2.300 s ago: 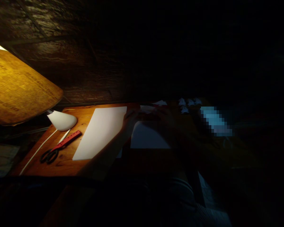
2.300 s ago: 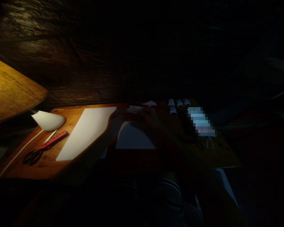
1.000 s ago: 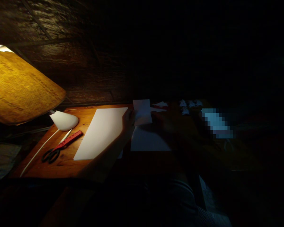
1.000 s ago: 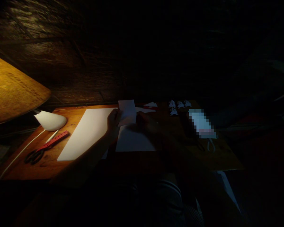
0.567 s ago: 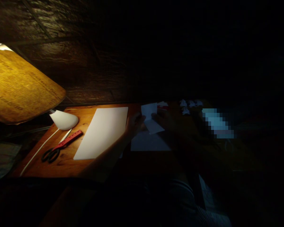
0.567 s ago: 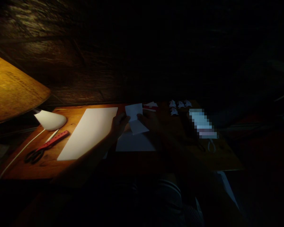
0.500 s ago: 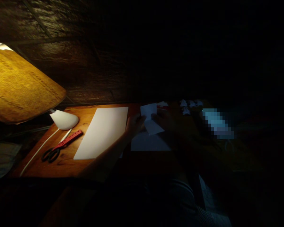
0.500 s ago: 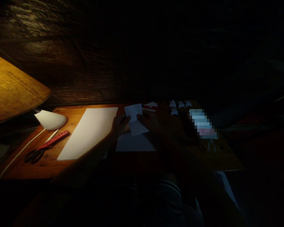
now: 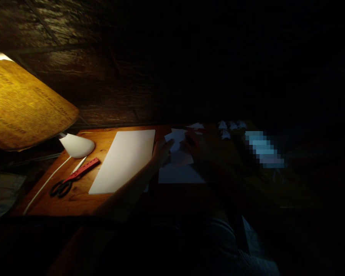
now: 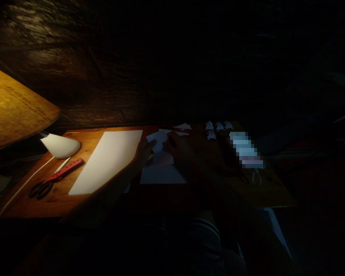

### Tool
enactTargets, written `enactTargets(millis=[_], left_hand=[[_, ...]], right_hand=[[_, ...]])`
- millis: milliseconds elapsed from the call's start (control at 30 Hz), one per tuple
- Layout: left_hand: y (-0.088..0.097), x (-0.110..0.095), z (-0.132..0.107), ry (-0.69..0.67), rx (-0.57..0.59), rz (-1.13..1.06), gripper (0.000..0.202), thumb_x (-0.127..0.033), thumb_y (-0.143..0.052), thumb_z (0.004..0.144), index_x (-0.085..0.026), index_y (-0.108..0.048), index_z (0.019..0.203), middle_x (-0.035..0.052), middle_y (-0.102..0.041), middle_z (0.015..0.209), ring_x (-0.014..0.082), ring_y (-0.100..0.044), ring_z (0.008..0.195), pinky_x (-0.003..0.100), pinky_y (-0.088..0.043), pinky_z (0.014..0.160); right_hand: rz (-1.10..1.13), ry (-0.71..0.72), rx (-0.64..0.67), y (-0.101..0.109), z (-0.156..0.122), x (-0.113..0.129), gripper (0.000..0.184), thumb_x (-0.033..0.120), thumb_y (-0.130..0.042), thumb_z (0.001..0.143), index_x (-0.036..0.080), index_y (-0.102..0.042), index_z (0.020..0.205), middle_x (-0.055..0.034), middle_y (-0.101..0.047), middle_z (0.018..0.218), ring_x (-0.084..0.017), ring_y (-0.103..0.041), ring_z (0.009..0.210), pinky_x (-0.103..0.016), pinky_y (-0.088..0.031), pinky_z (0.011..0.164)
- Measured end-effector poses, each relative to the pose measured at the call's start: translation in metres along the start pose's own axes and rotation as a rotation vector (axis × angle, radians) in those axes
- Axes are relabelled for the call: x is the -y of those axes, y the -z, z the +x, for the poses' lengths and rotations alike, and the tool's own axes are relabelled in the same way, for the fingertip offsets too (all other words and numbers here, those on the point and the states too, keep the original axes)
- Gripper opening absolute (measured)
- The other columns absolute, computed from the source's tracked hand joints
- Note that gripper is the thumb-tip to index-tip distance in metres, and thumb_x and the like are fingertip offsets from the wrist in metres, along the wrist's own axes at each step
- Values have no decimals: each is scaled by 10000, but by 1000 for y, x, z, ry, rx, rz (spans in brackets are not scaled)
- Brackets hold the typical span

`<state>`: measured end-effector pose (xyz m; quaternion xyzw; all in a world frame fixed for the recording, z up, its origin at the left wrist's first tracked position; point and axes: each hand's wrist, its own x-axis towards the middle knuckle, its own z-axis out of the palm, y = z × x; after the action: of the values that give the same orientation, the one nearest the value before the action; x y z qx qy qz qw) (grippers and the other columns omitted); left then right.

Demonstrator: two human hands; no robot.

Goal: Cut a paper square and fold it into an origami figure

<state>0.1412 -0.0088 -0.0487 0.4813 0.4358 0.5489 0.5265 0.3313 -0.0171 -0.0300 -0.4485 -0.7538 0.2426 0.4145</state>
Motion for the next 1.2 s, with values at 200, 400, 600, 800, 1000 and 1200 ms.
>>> enactTargets(millis=[200, 400, 600, 800, 1000, 1200], left_hand=[[2, 7, 3, 72, -24, -65, 147, -290, -778, 801, -154, -723, 806, 19, -671, 664, 151, -630, 595, 264, -488, 575], [-1, 2, -1, 100, -55, -113, 170, -283, -790, 782, -158, -682, 742, 1, -635, 613, 136, -601, 545, 264, -468, 556], [-7, -7, -2, 205, -110, -291, 158, -301, -751, 818, -176, -674, 761, 1, -644, 613, 150, -632, 560, 290, -516, 593], [-11, -16, -3, 308, -9, -453, 247, -412, -640, 913, -185, -678, 824, 64, -715, 731, 251, -727, 787, 368, -583, 696], [-8, -13, -4, 203, 48, -425, 247, -416, -763, 818, -191, -663, 838, 59, -714, 762, 251, -725, 824, 343, -576, 688], [-8, -13, -6, 160, 41, -355, 173, -249, -780, 773, -181, -672, 890, 35, -692, 746, 222, -713, 778, 329, -562, 693]], right_hand=[[2, 17, -74, 1, 1, 10, 237, 307, -681, 817, 225, -546, 994, -8, -620, 789, -149, -530, 652, -271, -383, 587], [-67, 59, -81, 2, 1, 8, 201, 304, -686, 818, 221, -553, 944, -20, -633, 804, -150, -537, 654, -278, -382, 593], [-106, 79, -86, 0, 0, 6, 290, 268, -655, 852, 219, -614, 1134, -44, -680, 900, -176, -582, 716, -292, -414, 634], [-200, 216, -59, 7, 0, 16, 133, 251, -624, 906, 227, -728, 984, -87, -696, 995, -236, -633, 930, -341, -473, 778], [-166, 276, 28, 11, -2, 19, 193, 237, -639, 907, 254, -765, 1053, -79, -695, 1052, -225, -647, 942, -328, -486, 763], [-50, 199, 1, 7, -3, 21, 170, 268, -665, 890, 227, -738, 1038, -81, -700, 1042, -204, -657, 882, -318, -500, 751]])
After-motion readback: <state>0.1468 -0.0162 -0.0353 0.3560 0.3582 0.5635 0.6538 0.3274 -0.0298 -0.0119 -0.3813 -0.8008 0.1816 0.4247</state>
